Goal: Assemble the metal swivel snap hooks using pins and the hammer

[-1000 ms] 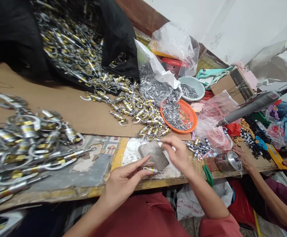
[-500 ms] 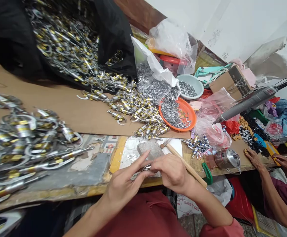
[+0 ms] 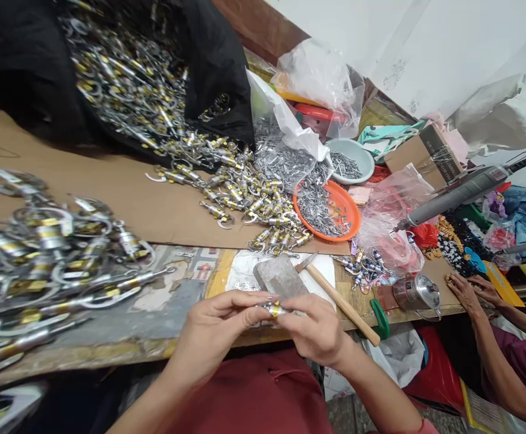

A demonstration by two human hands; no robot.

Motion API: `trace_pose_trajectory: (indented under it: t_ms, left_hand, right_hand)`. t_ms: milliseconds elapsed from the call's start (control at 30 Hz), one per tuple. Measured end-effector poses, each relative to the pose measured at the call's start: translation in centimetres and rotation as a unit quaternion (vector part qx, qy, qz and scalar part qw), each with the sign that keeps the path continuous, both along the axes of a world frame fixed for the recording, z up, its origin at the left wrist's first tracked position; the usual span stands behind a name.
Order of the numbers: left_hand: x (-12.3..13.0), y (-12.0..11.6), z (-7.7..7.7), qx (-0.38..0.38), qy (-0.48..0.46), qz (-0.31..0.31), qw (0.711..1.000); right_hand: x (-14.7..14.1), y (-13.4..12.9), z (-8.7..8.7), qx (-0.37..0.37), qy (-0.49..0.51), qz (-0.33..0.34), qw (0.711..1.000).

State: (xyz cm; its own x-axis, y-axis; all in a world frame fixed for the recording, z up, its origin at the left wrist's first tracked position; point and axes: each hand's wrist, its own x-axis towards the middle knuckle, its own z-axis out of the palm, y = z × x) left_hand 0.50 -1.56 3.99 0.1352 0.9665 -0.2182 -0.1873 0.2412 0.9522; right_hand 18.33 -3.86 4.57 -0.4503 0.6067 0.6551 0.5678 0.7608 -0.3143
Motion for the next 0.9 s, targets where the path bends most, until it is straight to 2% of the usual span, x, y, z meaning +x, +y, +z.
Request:
trace_pose_trajectory:
  t_ms: [100,200,367,500,600,733,800,900]
  left_hand:
    - [-0.3,0.0,0.0,0.049,0.053,-0.008,0.997]
    - [-0.6,-0.1,-0.1,0.120,0.101,-0.019,0.987]
    - [-1.2,0.1,-0.3,0.268,0.144,-0.040,0.952]
    - [-1.5,0.3,-0.4,0.323,0.146,-0.053,0.933]
    - [-1.8,0.6,-0.2,0.317,0.122,-0.082,0.937]
    - [-1.8,0.8,0.2,0.269,0.088,-0.106,0.953]
    - [-1.7,0.6,0.3,0.224,0.079,-0.104,0.966]
    - [-1.2,0.3,0.0,0.106,0.071,-0.075,0.989]
  right_hand:
    - [0.0,0.0,-0.2,0.077,-0.019,0.014,0.997]
    - [0.0,0.3,0.3,0.105,-0.039,0.019,0.994]
    - [0.0,0.4,0.9,0.098,-0.054,0.019,0.993]
    - [-0.2,0.0,0.9,0.062,-0.051,0.015,0.997]
    - [-0.2,-0.3,0.9,0.018,-0.037,0.012,0.999]
    - [-0.3,-0.6,0.8,-0.028,-0.019,0.006,0.999]
    - [-0.5,-0.7,0.5,-0.041,-0.005,-0.001,0.999]
    - [-1.1,-0.7,-0.1,-0.088,0.057,-0.021,0.994]
